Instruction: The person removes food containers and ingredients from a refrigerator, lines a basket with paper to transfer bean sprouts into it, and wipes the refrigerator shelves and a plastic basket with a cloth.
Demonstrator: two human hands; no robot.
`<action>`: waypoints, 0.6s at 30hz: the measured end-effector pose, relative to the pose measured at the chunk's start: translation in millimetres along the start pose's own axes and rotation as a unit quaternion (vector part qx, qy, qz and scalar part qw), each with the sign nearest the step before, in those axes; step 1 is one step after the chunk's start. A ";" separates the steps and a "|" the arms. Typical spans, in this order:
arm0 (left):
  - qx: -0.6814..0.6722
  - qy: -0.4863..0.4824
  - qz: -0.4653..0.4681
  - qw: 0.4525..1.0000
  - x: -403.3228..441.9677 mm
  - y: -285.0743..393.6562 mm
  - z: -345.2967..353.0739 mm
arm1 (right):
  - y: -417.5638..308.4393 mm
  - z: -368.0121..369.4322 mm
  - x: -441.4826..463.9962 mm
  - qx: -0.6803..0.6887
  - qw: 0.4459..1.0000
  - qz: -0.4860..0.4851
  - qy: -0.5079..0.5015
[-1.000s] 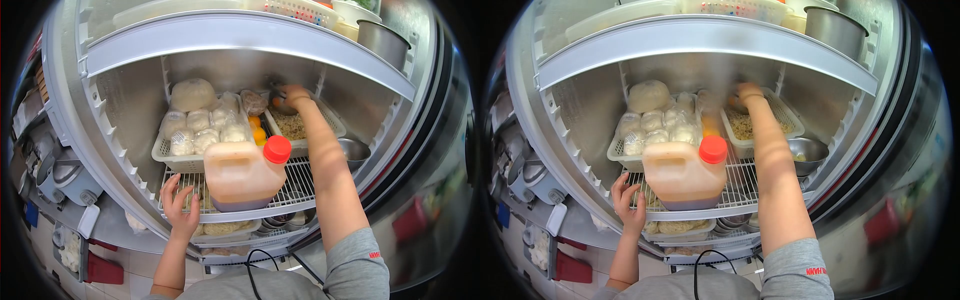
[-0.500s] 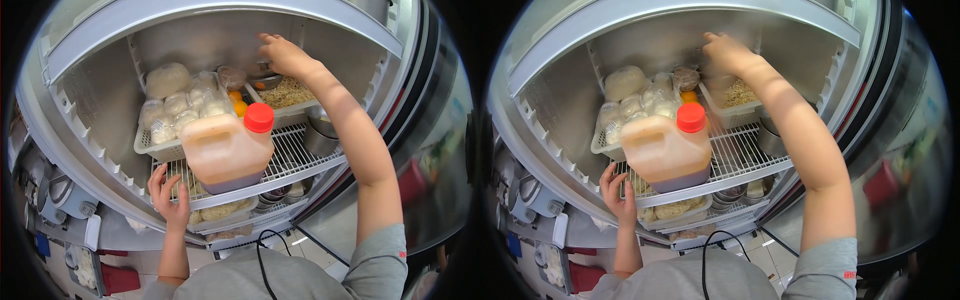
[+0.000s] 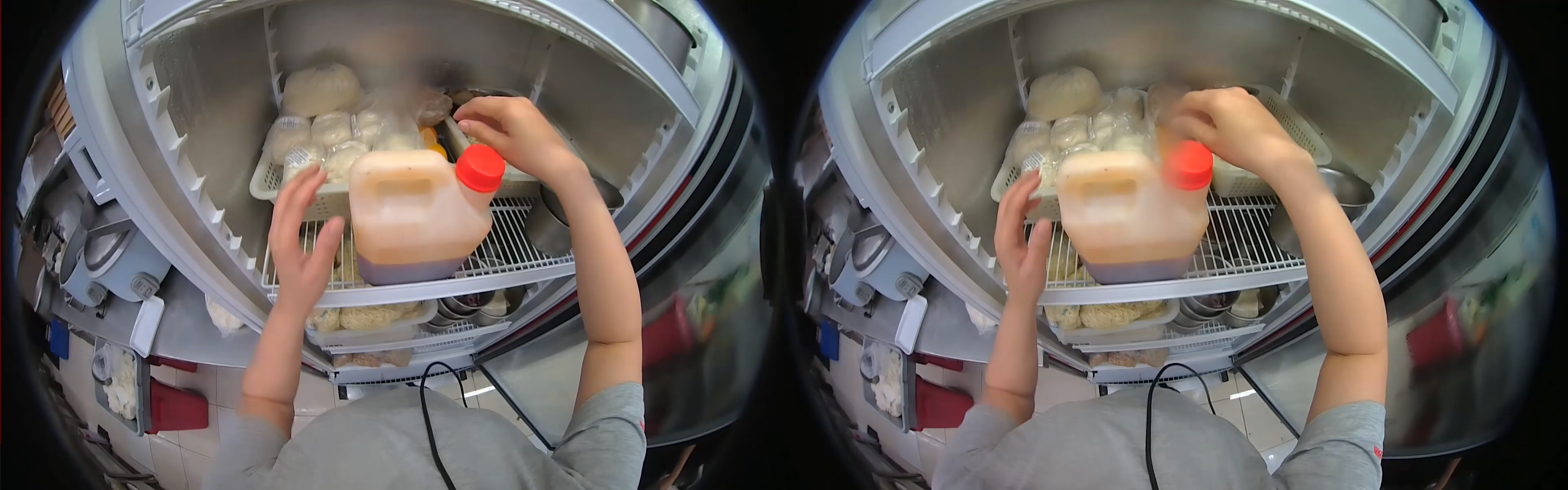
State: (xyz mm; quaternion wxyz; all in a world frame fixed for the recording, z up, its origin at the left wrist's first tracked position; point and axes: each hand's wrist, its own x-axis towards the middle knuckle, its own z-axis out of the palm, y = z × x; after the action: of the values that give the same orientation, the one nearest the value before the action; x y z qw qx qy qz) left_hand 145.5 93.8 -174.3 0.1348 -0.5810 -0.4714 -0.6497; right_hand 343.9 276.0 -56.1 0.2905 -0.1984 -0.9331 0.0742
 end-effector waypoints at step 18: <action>-0.193 -0.080 -0.104 0.972 73.3 37.9 46.1 | 11.2 -33.6 -166.1 0.109 0.991 0.040 0.071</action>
State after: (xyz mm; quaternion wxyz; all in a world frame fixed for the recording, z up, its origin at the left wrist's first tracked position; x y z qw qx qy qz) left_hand 180.7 136.9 -97.9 -0.0864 -0.5943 -0.4036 -0.6902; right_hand 491.7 218.3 -116.5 0.3728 -0.2076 -0.8876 0.1732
